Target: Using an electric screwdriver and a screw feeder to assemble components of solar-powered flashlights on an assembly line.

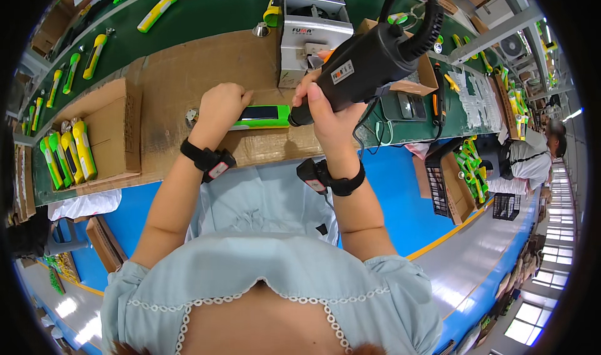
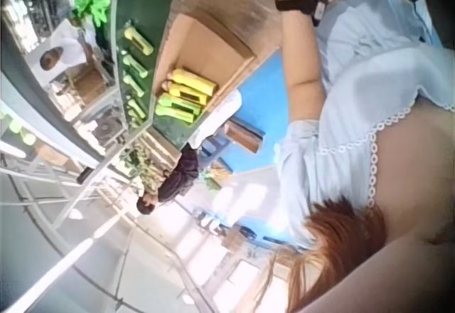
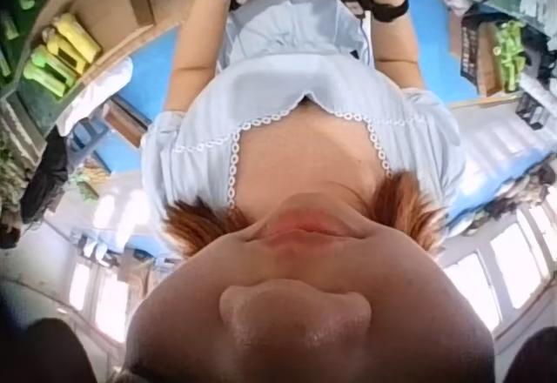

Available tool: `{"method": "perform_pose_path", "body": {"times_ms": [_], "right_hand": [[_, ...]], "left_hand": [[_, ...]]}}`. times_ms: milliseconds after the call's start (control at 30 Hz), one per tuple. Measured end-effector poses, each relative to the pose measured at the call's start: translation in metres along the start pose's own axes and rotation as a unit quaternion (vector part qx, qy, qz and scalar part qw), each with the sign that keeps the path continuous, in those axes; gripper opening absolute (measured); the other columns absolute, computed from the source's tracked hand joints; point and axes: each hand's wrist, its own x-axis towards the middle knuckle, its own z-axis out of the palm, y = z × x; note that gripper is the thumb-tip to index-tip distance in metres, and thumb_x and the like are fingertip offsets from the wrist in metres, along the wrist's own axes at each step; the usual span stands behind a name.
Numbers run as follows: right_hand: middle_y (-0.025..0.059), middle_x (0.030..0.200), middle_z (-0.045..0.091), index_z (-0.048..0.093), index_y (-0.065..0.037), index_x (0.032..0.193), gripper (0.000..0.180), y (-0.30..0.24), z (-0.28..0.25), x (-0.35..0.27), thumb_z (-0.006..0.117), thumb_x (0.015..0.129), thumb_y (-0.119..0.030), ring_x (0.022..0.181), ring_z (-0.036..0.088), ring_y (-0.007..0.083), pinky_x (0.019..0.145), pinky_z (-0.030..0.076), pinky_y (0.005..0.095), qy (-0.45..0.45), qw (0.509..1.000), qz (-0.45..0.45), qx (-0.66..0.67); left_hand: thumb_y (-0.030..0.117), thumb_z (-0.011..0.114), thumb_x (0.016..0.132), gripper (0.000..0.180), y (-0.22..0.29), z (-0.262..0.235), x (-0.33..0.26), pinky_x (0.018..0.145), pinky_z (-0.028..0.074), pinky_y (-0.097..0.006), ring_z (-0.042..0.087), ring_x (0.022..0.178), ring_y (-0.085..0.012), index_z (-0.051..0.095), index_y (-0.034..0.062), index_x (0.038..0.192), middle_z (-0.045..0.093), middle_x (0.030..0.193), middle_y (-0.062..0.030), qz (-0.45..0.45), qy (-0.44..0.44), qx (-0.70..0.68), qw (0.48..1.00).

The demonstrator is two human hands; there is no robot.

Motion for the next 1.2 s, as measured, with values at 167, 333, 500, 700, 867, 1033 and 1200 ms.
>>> {"method": "perform_pose_path", "body": {"times_ms": [167,333,500,700,867,1033,1200], "right_hand": [[0.0116,0.07,0.054,0.038,0.002,0.12,0.051,-0.003,0.003,0.0,0.064,0.082,-0.02,0.058,0.056,0.0211,0.056,0.049,0.0344,0.023,0.998,0.03,-0.052],[0.0117,0.069,0.054,0.039,0.002,0.119,0.05,0.005,0.0,0.004,0.065,0.082,-0.02,0.057,0.056,0.0207,0.055,0.049,0.0338,0.021,0.998,0.025,-0.057],[0.011,0.071,0.056,0.036,0.002,0.122,0.047,0.008,0.002,0.0,0.061,0.084,-0.011,0.059,0.056,0.0184,0.057,0.049,0.0312,0.006,0.999,0.017,-0.027],[0.0113,0.072,0.053,0.035,-0.001,0.12,0.049,0.009,0.007,-0.011,0.063,0.084,-0.019,0.059,0.054,0.0202,0.059,0.049,0.0341,-0.019,0.997,0.031,-0.071],[0.0109,0.072,0.054,0.035,-0.002,0.119,0.052,0.021,0.002,-0.018,0.067,0.084,-0.024,0.059,0.054,0.0197,0.058,0.049,0.0342,-0.005,0.995,0.025,-0.093],[0.0095,0.072,0.053,0.036,-0.002,0.118,0.049,0.024,0.0,-0.016,0.065,0.084,-0.022,0.059,0.054,0.0195,0.058,0.049,0.0342,-0.013,0.993,0.046,-0.11],[0.0093,0.071,0.053,0.035,-0.001,0.123,0.055,0.019,-0.002,-0.013,0.065,0.083,-0.025,0.059,0.055,0.02,0.058,0.049,0.0349,-0.012,0.993,0.058,-0.1]], "left_hand": [[0.029,0.056,0.085,0.032,0.002,0.0,-0.002,0.064,0.051,-0.042,0.062,0.071,-0.0328,0.068,0.0037,0.07,0.063,0.071,-0.0155,0.022,0.034,-0.007,0.999],[0.029,0.056,0.086,0.032,0.003,0.005,-0.004,0.064,0.05,-0.042,0.062,0.071,-0.032,0.067,0.0035,0.069,0.062,0.071,-0.0146,0.011,0.048,0.003,0.999],[0.028,0.057,0.085,0.032,0.004,0.002,-0.006,0.063,0.05,-0.042,0.062,0.07,-0.0321,0.066,0.0036,0.067,0.062,0.071,-0.0141,0.01,0.051,-0.003,0.999],[0.028,0.057,0.085,0.032,0.002,0.002,-0.007,0.062,0.05,-0.041,0.062,0.068,-0.0315,0.066,0.0037,0.067,0.062,0.071,-0.014,0.001,0.056,-0.008,0.998],[0.027,0.056,0.085,0.032,0.003,0.004,-0.007,0.061,0.05,-0.041,0.062,0.067,-0.0307,0.065,0.0037,0.066,0.061,0.069,-0.0137,0.015,0.07,-0.006,0.997],[0.027,0.055,0.086,0.032,0.006,0.001,-0.008,0.061,0.05,-0.04,0.062,0.068,-0.0299,0.065,0.0038,0.066,0.06,0.068,-0.0135,0.01,0.048,-0.003,0.999],[0.026,0.056,0.087,0.031,0.005,0.001,-0.007,0.061,0.05,-0.04,0.062,0.068,-0.0297,0.065,0.0041,0.067,0.06,0.069,-0.0133,0.013,0.049,0.004,0.999]]}}
